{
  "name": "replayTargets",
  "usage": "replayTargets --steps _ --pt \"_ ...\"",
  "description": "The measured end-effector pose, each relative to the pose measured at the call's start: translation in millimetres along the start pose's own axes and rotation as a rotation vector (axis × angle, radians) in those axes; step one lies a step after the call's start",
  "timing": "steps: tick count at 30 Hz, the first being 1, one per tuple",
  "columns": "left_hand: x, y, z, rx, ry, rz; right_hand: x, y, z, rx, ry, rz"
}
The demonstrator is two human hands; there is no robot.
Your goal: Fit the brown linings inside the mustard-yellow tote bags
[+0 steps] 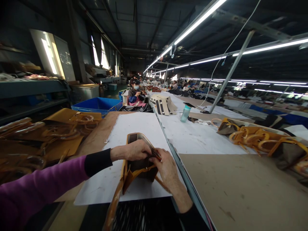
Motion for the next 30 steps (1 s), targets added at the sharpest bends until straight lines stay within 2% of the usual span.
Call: replayTargets --steps 3,8,12,16,19,22,26,28,30 --pt "-1.7 1.6 0.7 0.047 -0.069 0.026 0.1 0.2 1.8 0.008 0.002 -0.008" --pt "0.8 -0.5 4.8 -0.027 -0.368 0.132 3.9 0.3 1.3 -0.01 0.083 -0.005" --pt "4.5 -2.6 4.1 -0.1 -0.5 0.052 2.3 -1.1 -0.2 -0.023 0.076 0.008" --pt "11.1 -2.9 3.4 -0.213 -0.46 0.028 -4.0 -2.6 -0.7 -0.024 0.076 0.036" --pt "17.5 -4.0 2.4 -0.171 -0.33 0.069 -7.3 -1.2 -0.6 -0.03 0.14 0.072" --pt "20.8 -5.7 1.1 -0.122 -0.289 0.102 -4.8 2.8 -1.5 -0.094 0.324 0.135" --pt "18.4 -7.1 0.6 -0.148 -0.306 0.122 7.2 8.6 -5.4 -0.231 0.69 0.223" --pt "16.6 -7.6 0.5 -0.142 -0.317 0.144 11.6 9.3 -7.8 -0.248 0.775 0.204" --pt "15.6 -8.0 0.3 -0.132 -0.328 0.165 11.4 7.9 -9.2 -0.25 0.761 0.161"
Point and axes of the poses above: each hand's wrist, its own y-axis away from the middle knuckle, its own z-axis out of the back of the hand, x = y × z, the point moved 1 cm from there along -y, towards the middle knuckle, and after that the axes turned 6 degrees about -y, right-handed, at the moved point
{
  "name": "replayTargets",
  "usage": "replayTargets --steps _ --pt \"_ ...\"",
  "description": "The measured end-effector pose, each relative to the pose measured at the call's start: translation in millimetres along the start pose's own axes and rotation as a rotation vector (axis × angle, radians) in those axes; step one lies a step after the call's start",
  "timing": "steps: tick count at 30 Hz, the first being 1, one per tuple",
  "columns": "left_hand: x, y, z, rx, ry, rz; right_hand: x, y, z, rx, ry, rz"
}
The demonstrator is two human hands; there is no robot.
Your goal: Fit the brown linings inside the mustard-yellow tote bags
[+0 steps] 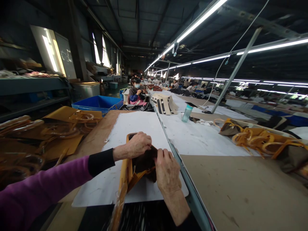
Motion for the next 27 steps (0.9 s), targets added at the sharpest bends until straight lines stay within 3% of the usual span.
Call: replayTargets --steps 7,13,20,27 --pt "2.6 -0.2 -2.1 -0.039 0.058 0.024 -23.6 -6.6 -18.0 0.027 -0.519 -0.132" --pt "2.0 -3.2 0.7 -0.035 0.13 0.086 -34.3 -11.3 -23.8 0.046 -0.746 -0.183" --pt "1.8 -4.9 -6.3 -0.106 0.215 0.165 -28.8 -9.8 -18.1 0.041 -0.679 -0.149" --pt "-1.3 -6.0 -10.7 -0.144 0.205 0.219 -20.5 -7.1 -14.1 -0.064 -0.338 -0.021"
Point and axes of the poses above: each hand's wrist, its own y-axis away from the middle knuckle, its own z-axis out of the back of the hand, x = y × z, the point moved 1 cm from there along -y, towards the middle knuckle, and after that the axes turned 6 degrees about -y, right-handed, at the moved point
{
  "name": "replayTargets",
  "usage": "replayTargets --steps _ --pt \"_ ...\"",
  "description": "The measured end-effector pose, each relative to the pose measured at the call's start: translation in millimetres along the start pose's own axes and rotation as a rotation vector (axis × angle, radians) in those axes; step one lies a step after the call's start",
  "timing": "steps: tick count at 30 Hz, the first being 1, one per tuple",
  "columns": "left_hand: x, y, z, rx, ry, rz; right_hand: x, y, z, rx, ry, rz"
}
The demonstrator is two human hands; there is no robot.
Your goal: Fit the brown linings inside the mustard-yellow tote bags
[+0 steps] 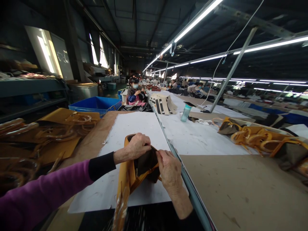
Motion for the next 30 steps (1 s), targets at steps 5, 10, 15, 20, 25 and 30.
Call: replayTargets --steps 5,10,15,20,25,30 --pt "-1.1 0.9 3.0 0.022 -0.028 0.011 11.2 -5.9 -0.2 0.01 0.167 0.047" --pt "-3.3 0.6 4.2 0.058 -0.034 0.02 11.2 -18.7 -1.5 0.174 -0.175 -0.105" --pt "8.6 4.4 9.7 0.044 0.007 -0.122 4.6 -22.6 5.0 0.185 -0.24 -0.132" --pt "35.0 13.3 17.4 0.088 0.167 -0.188 -16.9 -6.4 20.1 0.177 -0.268 -0.191" --pt "35.6 8.4 10.5 0.084 0.257 -0.206 -24.5 7.4 25.7 0.173 -0.275 -0.203" --pt "27.2 -1.9 7.2 0.086 0.157 -0.217 -22.1 9.1 23.8 0.139 -0.253 -0.209"
Point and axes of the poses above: each hand's wrist, its own y-axis away from the middle knuckle, its own z-axis out of the back of the hand, x = y × z, the point moved 1 cm from there along -y, towards the middle knuckle, and after that the axes turned 6 degrees about -y, right-handed, at the moved point
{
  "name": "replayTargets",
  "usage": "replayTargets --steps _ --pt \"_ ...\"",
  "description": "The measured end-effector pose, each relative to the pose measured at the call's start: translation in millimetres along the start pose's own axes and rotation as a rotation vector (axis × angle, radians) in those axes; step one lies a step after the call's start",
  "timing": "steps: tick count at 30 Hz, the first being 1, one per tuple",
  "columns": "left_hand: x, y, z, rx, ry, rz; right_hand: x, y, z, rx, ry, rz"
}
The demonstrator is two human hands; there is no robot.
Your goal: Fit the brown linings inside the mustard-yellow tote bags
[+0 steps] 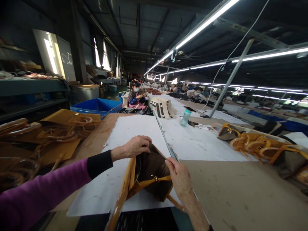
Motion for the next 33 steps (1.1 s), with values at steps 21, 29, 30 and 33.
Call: replayTargets --steps 21,29,30,33 --pt "-13.4 -19.1 -7.1 0.004 -0.242 0.183 11.1 8.1 -4.8 -0.091 0.381 0.116" --pt "-12.0 -13.1 -11.0 -0.075 -0.169 0.25 29.5 -12.2 -6.6 -0.009 0.7 0.044" --pt "-11.1 -11.8 -10.7 -0.087 -0.16 0.247 31.2 -15.5 -7.7 -0.003 0.708 0.042" --pt "-7.0 -8.1 -8.9 -0.108 -0.126 0.228 31.2 -22.3 -11.2 0.017 0.675 0.032"
Point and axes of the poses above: each hand's wrist, its own y-axis away from the middle knuckle, its own z-axis out of the back of the hand, x = y × z, the point moved 1 cm from there along -y, towards the middle knuckle, and after that the axes turned 6 degrees about -y, right-handed, at the moved point
